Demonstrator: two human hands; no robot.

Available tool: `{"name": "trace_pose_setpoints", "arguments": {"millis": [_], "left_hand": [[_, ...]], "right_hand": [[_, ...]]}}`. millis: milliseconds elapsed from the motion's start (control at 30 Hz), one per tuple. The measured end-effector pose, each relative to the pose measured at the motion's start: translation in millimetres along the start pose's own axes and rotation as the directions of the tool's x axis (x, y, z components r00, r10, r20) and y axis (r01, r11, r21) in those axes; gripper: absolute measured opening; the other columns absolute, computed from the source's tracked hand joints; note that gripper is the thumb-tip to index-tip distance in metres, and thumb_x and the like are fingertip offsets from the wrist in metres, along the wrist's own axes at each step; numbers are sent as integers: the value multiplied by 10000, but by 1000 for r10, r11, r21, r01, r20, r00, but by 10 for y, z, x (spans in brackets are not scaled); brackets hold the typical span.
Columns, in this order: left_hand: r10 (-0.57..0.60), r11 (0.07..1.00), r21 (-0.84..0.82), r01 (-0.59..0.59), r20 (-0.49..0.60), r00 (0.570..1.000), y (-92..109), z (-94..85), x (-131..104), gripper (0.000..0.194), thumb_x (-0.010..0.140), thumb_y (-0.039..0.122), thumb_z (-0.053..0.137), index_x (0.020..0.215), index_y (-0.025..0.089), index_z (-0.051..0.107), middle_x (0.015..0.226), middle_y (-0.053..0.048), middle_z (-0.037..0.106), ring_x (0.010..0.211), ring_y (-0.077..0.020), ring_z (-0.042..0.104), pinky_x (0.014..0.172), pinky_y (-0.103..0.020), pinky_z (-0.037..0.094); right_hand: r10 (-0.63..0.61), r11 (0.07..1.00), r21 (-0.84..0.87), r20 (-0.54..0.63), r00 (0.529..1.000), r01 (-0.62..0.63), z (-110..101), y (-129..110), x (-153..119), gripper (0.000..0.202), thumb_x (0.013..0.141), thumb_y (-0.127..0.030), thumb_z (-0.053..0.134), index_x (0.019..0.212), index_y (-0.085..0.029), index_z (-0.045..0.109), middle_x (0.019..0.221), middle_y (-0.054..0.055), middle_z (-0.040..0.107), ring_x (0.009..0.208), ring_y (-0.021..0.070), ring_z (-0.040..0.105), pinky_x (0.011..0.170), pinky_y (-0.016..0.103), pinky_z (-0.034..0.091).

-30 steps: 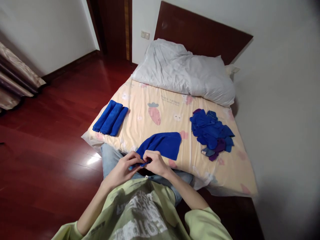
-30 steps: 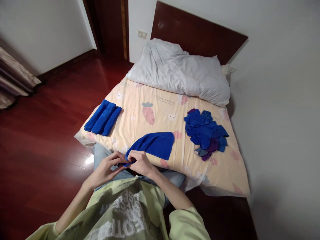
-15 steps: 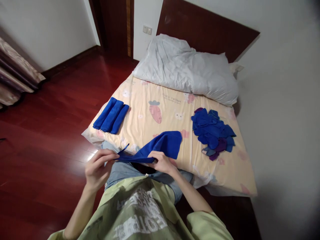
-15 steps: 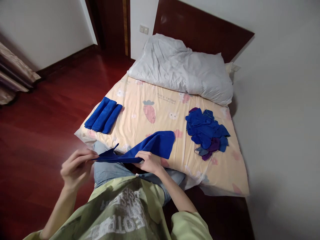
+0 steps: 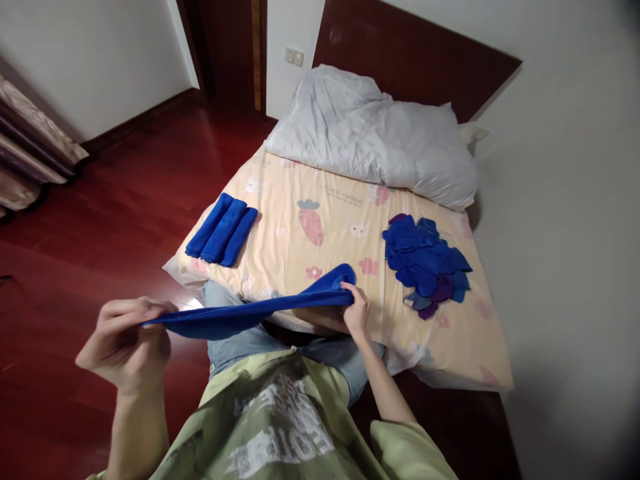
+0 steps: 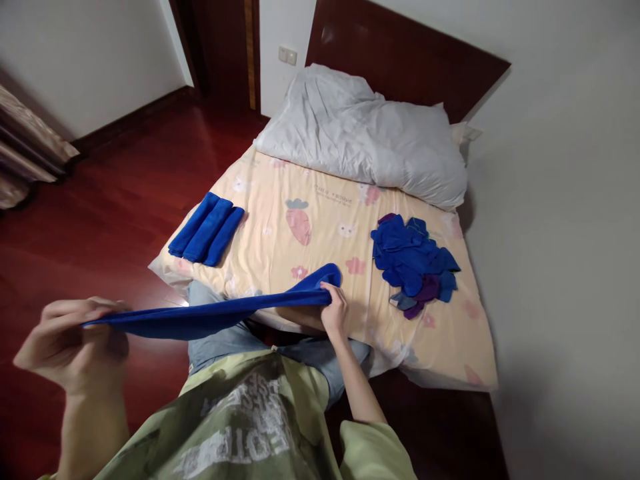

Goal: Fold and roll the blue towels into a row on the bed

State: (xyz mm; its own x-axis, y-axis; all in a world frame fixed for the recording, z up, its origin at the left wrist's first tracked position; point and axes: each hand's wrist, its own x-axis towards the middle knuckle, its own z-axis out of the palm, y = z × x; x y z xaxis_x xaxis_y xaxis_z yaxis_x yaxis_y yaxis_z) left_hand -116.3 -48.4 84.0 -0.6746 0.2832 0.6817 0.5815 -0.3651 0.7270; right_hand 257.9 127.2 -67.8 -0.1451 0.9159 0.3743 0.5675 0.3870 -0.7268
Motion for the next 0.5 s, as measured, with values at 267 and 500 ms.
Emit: {"name": "trace_pose_setpoints", "arguments": {"millis": [267,500], "left_hand": [[-57,997,44,59,-43,997,22,-117,151,617,708,651,805,653,194,395,651,40,489,572,-120,538,517,-326,505],[-21,992,119,42,-173,985,-247,-191,180,791,519,832,785,630,202,320,608,52,466,485,-111,471,460,-322,485]], "right_hand": [[303,953,33,-51,952,-301,-368,696,-9,363,832,-298,493,1034,-131,744,1080,172,765,904,249,724,888,409,577],[319,947,-10,-122,940,-322,-625,1063,-211,374,814,-406,569,999,-138,754,1029,164,775,952,259,719,902,421,573]]}}
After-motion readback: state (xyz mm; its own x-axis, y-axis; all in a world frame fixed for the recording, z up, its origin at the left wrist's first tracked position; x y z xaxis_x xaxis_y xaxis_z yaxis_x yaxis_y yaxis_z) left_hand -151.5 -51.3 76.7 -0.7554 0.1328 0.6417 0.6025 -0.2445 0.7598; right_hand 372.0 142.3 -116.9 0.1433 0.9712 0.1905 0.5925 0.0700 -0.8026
